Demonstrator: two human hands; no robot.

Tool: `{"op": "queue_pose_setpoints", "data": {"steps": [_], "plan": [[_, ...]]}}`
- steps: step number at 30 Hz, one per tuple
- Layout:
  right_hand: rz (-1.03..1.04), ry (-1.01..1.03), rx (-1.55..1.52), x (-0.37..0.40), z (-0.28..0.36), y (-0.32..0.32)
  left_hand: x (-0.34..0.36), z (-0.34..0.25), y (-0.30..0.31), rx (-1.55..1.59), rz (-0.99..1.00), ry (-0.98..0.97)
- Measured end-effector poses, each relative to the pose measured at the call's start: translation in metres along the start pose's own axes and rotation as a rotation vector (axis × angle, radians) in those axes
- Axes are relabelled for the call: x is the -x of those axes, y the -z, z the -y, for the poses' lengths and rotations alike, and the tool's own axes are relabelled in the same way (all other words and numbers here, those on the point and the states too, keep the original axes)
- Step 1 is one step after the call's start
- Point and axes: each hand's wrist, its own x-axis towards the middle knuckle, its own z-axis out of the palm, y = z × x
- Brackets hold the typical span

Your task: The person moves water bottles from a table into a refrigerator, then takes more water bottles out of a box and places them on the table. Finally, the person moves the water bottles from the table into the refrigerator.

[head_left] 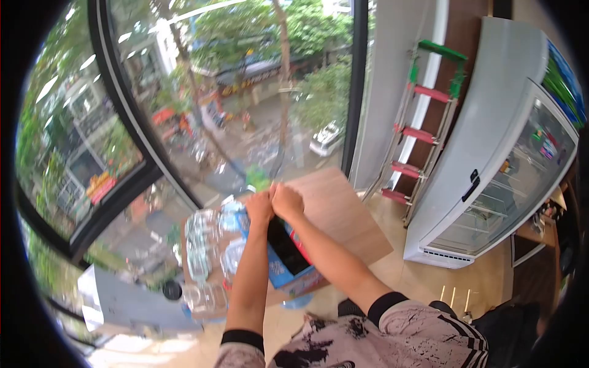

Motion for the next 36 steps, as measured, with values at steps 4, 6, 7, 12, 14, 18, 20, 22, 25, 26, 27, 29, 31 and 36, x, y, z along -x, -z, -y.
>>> {"op": "queue_pose_setpoints", "data": {"steps": [4,6,7,12,14,18,20,22,25,26,27,29,31,36], "plan": [[0.004,-0.042,-0.036,0.002,0.003,0.007,0.004,-0.008,0.012,0.012,0.005,-0.007],[0.041,-0.097,-0.107,-0.003,0.002,0.007,0.000,-0.008,0.011,0.011,-0.016,0.007],[0.061,-0.139,-0.129,-0.007,0.000,0.006,0.001,-0.009,0.011,0.038,-0.071,-0.006],[0.324,0.033,-0.410,-0.020,-0.064,-0.014,0.001,-0.014,0.013,0.046,-0.070,0.010],[0.545,0.158,-0.648,-0.021,-0.075,-0.012,0.000,-0.012,0.009,0.054,-0.080,0.007],[0.562,0.094,-0.494,-0.005,-0.080,-0.006,0.003,-0.016,0.016,0.072,-0.076,0.033],[0.553,0.139,-0.521,-0.001,-0.079,-0.004,0.006,-0.018,0.020,0.060,-0.082,0.030],[0.552,0.175,-0.526,0.014,-0.077,0.010,0.007,-0.018,0.025,0.040,-0.088,0.033],[0.597,0.193,-0.537,0.044,-0.064,0.054,0.007,-0.018,0.028,0.018,-0.025,0.097],[0.636,0.166,-0.544,0.054,-0.064,0.067,0.008,-0.018,0.028,0.008,-0.034,0.078],[0.663,0.171,-0.552,0.065,-0.067,0.070,0.009,-0.021,0.031,-0.003,-0.041,0.059],[0.540,0.158,-0.556,0.086,-0.071,0.074,0.011,-0.028,0.038,-0.072,0.064,0.140],[0.525,0.207,-0.564,0.102,-0.072,0.087,0.015,-0.034,0.043,-0.003,0.019,0.137],[0.683,0.257,-0.682,0.115,-0.082,0.123,0.065,-0.069,0.081,-0.167,-0.112,0.091]]}}
